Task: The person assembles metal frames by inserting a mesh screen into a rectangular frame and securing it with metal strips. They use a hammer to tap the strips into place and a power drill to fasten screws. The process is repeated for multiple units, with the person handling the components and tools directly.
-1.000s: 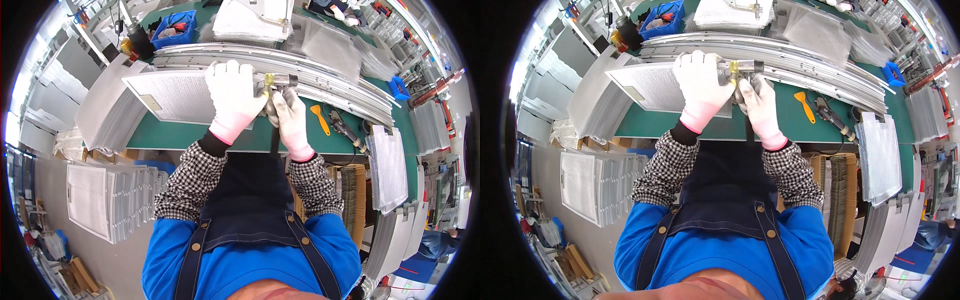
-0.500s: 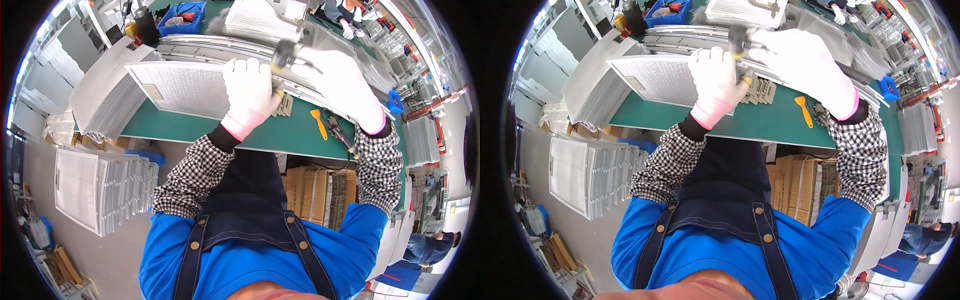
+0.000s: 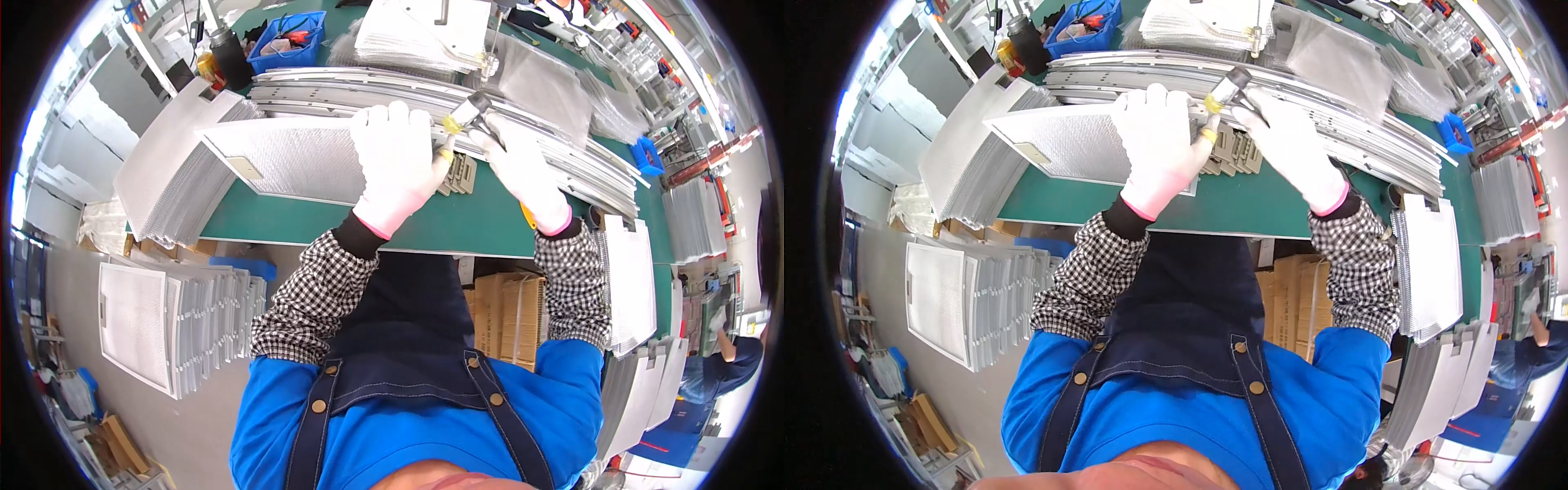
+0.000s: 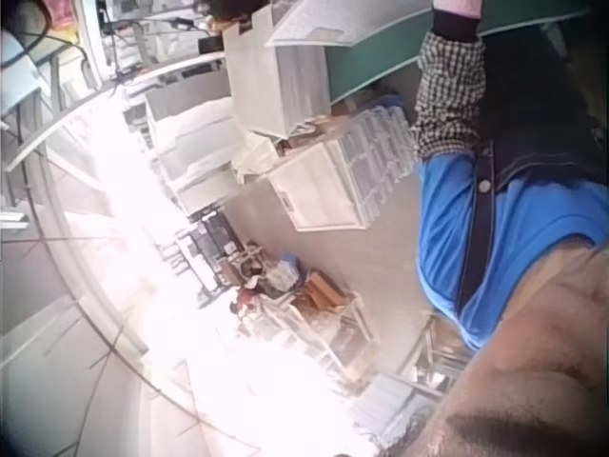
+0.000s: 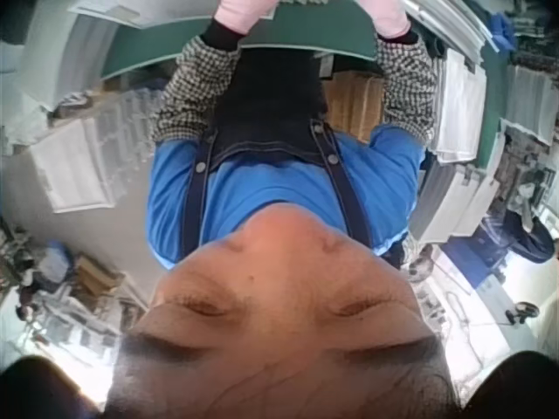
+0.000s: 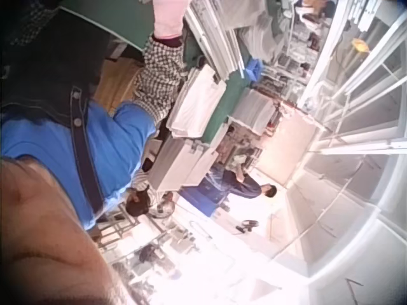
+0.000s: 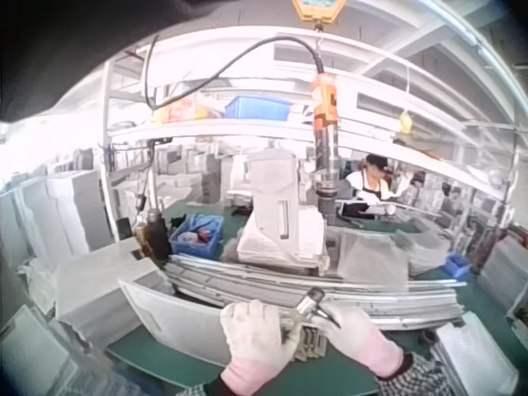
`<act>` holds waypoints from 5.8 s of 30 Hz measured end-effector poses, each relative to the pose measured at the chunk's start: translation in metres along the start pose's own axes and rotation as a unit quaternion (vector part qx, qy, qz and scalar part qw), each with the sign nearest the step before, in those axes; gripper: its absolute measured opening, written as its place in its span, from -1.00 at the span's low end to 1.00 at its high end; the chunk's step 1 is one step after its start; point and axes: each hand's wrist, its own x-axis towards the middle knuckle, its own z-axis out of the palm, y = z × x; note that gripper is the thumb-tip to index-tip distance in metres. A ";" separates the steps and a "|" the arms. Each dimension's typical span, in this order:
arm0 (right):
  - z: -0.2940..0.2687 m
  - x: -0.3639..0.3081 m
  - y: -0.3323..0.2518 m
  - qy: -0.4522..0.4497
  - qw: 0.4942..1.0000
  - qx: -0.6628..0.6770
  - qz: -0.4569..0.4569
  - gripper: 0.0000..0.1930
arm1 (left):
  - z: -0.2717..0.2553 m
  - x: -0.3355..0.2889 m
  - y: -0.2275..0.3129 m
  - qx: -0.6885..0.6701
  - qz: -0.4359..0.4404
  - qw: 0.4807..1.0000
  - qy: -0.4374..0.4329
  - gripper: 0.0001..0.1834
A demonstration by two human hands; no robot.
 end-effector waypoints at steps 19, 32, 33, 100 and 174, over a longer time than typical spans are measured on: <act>0.051 -0.099 0.062 0.050 0.988 -0.125 0.080 -0.53 | -0.035 -0.026 0.003 -0.038 0.032 0.999 0.020 -0.68; -0.069 0.135 0.001 0.230 0.935 0.258 -0.073 -0.37 | -0.115 -0.118 -0.001 -0.102 0.099 0.988 0.065 -0.61; -0.086 0.159 -0.015 0.157 0.906 0.381 -0.092 -0.27 | -0.116 -0.116 -0.002 -0.104 0.099 0.987 0.072 -0.61; -0.062 0.113 -0.104 0.067 0.886 0.440 -0.134 -0.66 | 0.036 -0.029 0.011 -0.242 -0.050 0.969 -0.022 -0.71; -0.082 -0.079 0.062 0.321 0.902 0.251 0.144 -0.65 | -0.001 -0.006 0.027 -0.126 0.034 0.991 0.032 -0.82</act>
